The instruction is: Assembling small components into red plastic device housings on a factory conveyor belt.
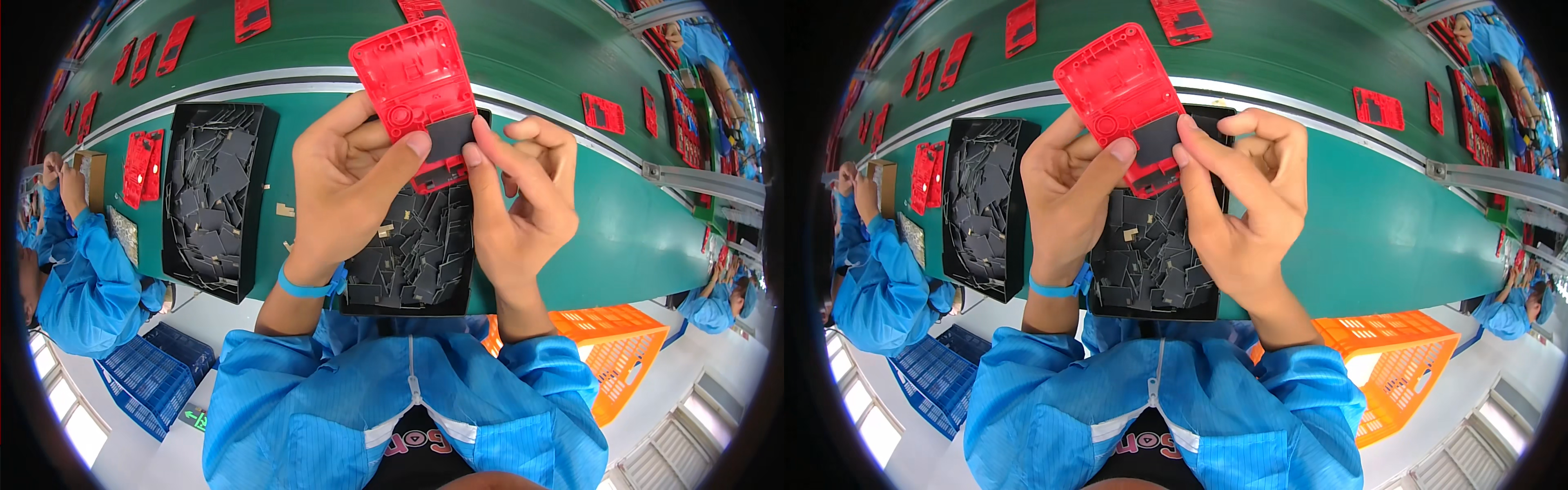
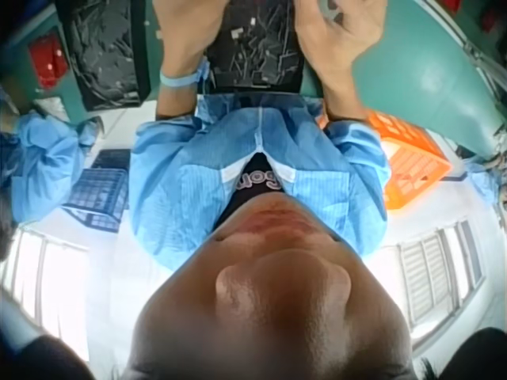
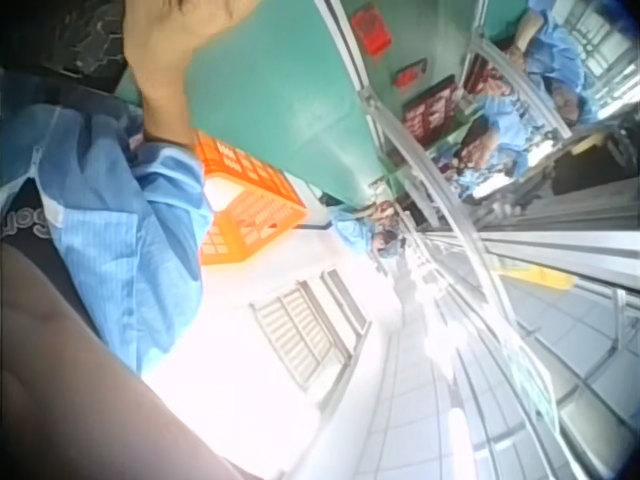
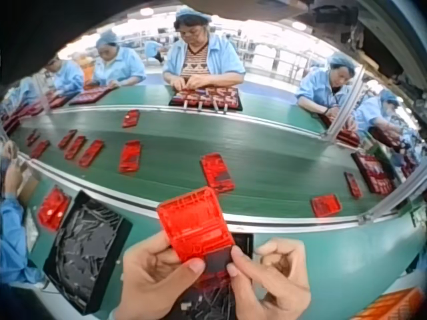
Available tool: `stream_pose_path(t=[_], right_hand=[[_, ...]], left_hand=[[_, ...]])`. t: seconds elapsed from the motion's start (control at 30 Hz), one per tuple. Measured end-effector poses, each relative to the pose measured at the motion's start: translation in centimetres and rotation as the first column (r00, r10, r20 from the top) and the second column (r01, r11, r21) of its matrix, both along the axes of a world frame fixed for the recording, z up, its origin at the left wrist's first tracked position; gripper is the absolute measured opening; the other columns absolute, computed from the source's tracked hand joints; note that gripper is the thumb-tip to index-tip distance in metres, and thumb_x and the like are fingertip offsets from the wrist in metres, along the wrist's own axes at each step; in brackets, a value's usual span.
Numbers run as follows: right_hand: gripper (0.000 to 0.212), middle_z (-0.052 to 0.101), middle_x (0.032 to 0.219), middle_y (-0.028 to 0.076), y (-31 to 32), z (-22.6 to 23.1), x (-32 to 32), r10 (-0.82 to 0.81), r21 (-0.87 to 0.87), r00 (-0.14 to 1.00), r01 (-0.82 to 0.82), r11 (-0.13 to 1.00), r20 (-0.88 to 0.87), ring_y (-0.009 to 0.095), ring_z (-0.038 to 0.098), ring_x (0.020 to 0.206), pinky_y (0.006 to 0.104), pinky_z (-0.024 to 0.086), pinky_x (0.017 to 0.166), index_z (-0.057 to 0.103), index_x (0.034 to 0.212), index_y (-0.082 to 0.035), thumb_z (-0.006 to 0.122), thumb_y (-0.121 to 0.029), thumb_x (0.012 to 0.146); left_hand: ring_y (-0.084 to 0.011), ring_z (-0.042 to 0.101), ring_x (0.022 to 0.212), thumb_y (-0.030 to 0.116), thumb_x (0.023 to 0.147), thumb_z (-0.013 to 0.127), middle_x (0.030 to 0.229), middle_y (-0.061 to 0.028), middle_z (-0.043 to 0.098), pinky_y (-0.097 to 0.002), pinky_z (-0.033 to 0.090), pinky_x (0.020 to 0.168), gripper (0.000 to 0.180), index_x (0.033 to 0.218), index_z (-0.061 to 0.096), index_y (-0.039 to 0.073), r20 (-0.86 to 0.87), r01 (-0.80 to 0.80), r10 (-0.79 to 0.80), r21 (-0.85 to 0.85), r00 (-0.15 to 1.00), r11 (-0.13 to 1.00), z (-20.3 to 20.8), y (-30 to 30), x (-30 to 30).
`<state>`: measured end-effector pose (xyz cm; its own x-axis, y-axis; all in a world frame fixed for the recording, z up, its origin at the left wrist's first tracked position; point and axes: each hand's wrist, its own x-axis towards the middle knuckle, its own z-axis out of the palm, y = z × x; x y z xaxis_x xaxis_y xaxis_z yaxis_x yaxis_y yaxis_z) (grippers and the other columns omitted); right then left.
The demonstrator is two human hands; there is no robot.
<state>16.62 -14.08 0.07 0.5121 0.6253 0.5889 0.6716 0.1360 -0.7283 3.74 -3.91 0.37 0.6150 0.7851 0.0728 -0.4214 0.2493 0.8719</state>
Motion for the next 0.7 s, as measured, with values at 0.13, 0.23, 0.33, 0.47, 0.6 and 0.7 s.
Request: stream_pose_path(t=[0.13,0.23,0.33,0.47,0.6,0.7], right_hand=[[0.033,0.055,0.111,0.010,0.2,-0.8,-0.3,-0.028,0.064,0.989,0.019,0.998,0.144,0.007,0.044,0.062,0.0231,0.037,0.055,0.078,0.109,0.000,0.078,0.012,0.079],[0.038,0.057,0.110,0.011,0.3,-1.2,-0.8,-0.072,0.033,0.959,0.065,0.997,0.275,0.007,0.043,0.059,0.0239,0.031,0.049,0.078,0.111,-0.001,0.080,0.009,0.075],[0.037,0.057,0.108,0.010,0.5,-1.3,-1.0,-0.037,0.040,0.951,0.026,0.999,0.307,0.007,0.044,0.059,0.0231,0.031,0.049,0.078,0.110,0.000,0.080,0.009,0.075],[0.031,0.060,0.106,0.009,0.2,-0.9,-0.6,0.116,0.038,0.992,-0.114,0.993,-0.040,0.006,0.051,0.064,0.0220,0.038,0.054,0.078,0.108,-0.001,0.079,0.010,0.079],[0.011,0.060,0.085,0.003,0.3,0.2,-0.5,0.255,0.117,0.735,-0.236,0.965,-0.628,0.005,0.049,0.069,0.0213,0.038,0.061,0.070,0.093,0.003,0.076,0.007,0.085],[0.003,0.059,0.081,0.004,-0.1,0.0,0.0,0.322,0.066,0.763,-0.346,0.936,-0.561,0.007,0.045,0.068,0.0229,0.037,0.061,0.067,0.088,0.005,0.070,0.006,0.089]], left_hand=[[-0.0180,0.070,0.106,-0.011,0.095,0.060,0.117,-0.0191,0.073,-0.0303,0.058,0.092,0.036,0.131,0.056,-0.014,0.026,0.003,-0.003,0.002,1.000,1.000,-0.1,-0.1,0.0],[-0.0170,0.071,0.103,-0.009,0.094,0.065,0.113,-0.0175,0.074,-0.0290,0.059,0.089,0.033,0.126,0.061,-0.011,0.006,-0.029,0.029,-0.015,1.000,0.999,0.1,-0.1,-0.2],[-0.0164,0.072,0.098,-0.007,0.091,0.070,0.108,-0.0154,0.075,-0.0281,0.060,0.086,0.030,0.120,0.065,-0.009,-0.131,-0.074,0.087,0.107,0.988,0.991,0.3,-0.4,-0.5],[-0.0164,0.073,0.095,-0.006,0.088,0.075,0.104,-0.0136,0.076,-0.0287,0.060,0.085,0.028,0.114,0.068,-0.007,-0.177,-0.097,0.094,-0.005,0.980,0.995,0.6,-0.4,-0.6],[-0.0251,0.072,0.106,-0.010,0.088,0.069,0.116,-0.0200,0.073,-0.0361,0.059,0.092,0.036,0.123,0.065,-0.006,-0.067,-0.038,0.042,0.060,0.997,0.997,0.0,-0.3,-0.6],[-0.0320,0.069,0.115,-0.012,0.086,0.068,0.125,-0.0240,0.069,-0.0418,0.057,0.098,0.042,0.127,0.063,-0.007,-0.019,-0.029,0.030,0.071,0.999,0.997,0.0,-0.5,-0.3]])
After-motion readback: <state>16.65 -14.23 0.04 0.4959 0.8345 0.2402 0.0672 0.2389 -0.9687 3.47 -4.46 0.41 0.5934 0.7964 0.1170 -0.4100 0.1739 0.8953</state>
